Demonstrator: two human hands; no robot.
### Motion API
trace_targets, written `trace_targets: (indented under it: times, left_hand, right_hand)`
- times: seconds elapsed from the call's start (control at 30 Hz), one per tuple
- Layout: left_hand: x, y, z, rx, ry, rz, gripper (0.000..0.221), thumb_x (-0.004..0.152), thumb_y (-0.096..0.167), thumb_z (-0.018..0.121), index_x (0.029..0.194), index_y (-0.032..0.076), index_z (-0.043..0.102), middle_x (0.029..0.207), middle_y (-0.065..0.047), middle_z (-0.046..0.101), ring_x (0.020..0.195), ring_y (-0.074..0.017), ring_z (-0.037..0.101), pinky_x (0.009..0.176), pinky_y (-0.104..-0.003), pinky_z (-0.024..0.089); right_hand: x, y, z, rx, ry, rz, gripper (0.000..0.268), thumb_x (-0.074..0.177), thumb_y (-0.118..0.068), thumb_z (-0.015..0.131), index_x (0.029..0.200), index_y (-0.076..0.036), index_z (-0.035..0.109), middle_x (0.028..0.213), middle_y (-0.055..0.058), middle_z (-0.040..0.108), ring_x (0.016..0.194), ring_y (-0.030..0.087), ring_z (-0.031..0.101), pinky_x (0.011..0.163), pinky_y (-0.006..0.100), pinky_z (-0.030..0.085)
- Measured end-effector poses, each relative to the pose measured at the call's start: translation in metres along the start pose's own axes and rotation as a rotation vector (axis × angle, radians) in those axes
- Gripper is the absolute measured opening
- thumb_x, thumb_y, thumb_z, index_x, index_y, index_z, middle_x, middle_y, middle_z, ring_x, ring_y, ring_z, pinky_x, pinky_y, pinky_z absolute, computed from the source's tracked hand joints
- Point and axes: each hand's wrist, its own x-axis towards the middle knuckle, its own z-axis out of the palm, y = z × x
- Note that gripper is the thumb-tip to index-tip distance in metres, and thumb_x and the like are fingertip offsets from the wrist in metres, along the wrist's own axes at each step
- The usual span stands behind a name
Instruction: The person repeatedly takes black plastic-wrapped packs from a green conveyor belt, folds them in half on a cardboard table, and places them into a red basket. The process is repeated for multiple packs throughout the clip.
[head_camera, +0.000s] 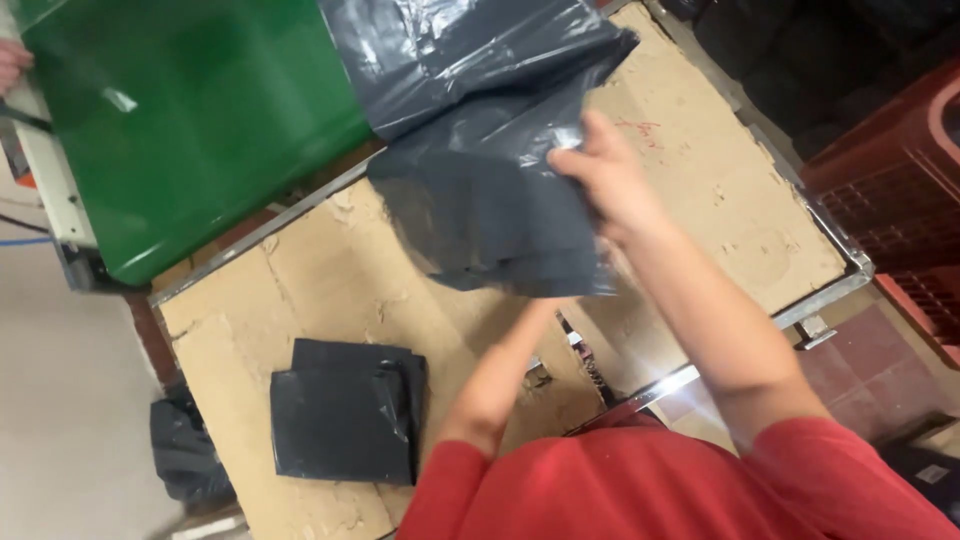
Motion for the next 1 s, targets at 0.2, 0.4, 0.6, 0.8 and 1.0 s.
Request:
trace_targets:
  times: [0.2, 0.4, 0.6, 0.8, 1.0]
  left_hand:
    - [-0.042, -0.02, -0.083, -0.885, 0.591, -0.691, 0.054, 0.08, 0.058, 0.049, 0.113, 0.015, 0.044, 0.116, -0.003, 0.044, 0.108, -0.0187, 0.039, 0.095, -0.035, 0.034]
    - [-0.107, 0.043, -0.25, -1.611, 1.027, -1.258, 0.103, 0.074, 0.076, 0.039, 0.155, 0.014, 0.036, 0.161, -0.004, 0.037, 0.149, -0.0168, 0.03, 0.122, -0.036, 0.021]
    - [-0.192, 0.1, -0.218, -1.01, 0.176, -1.26, 0.059, 0.086, 0.052, 0.057, 0.118, 0.005, 0.068, 0.115, -0.007, 0.07, 0.108, -0.0189, 0.064, 0.095, -0.032, 0.045]
    - [-0.223, 0.181, -0.272, -0.306, 0.172, -0.965, 0.053, 0.091, 0.051, 0.062, 0.064, 0.01, 0.044, 0.064, 0.0, 0.048, 0.061, -0.0161, 0.049, 0.061, -0.034, 0.037]
    - [-0.254, 0.249, -0.337, 0.147, 0.816, -0.16, 0.069, 0.093, 0.038, 0.068, 0.045, 0.002, 0.035, 0.139, -0.01, 0.054, 0.147, -0.0386, 0.022, 0.122, -0.064, 0.015]
  right_hand:
    - [-0.081, -0.094, -0.078, -0.103, -0.03, 0.26, 0.06, 0.084, -0.016, 0.056, 0.144, -0.007, 0.05, 0.131, 0.006, 0.062, 0.11, 0.016, 0.062, 0.1, 0.027, 0.046]
    - [-0.137, 0.033, -0.259, -0.415, 0.0, 0.431, 0.01, 0.084, -0.008, 0.059, 0.09, -0.006, 0.067, 0.091, 0.004, 0.067, 0.078, 0.011, 0.061, 0.071, 0.023, 0.045]
    - [-0.182, 0.076, -0.245, -0.463, 0.262, 0.69, 0.054, 0.096, -0.011, 0.057, 0.148, -0.012, 0.046, 0.117, 0.018, 0.062, 0.093, 0.026, 0.061, 0.079, 0.038, 0.05]
    - [-0.224, 0.015, -0.22, -0.367, 0.13, 0.487, 0.076, 0.094, -0.003, 0.052, 0.164, -0.024, 0.032, 0.116, 0.019, 0.06, 0.087, 0.022, 0.059, 0.074, 0.031, 0.05]
    - [-0.302, -0.028, -0.332, -0.232, 0.062, 0.137, 0.017, 0.091, -0.033, 0.066, 0.099, -0.018, 0.064, 0.1, 0.0, 0.068, 0.084, 0.011, 0.066, 0.076, 0.026, 0.052]
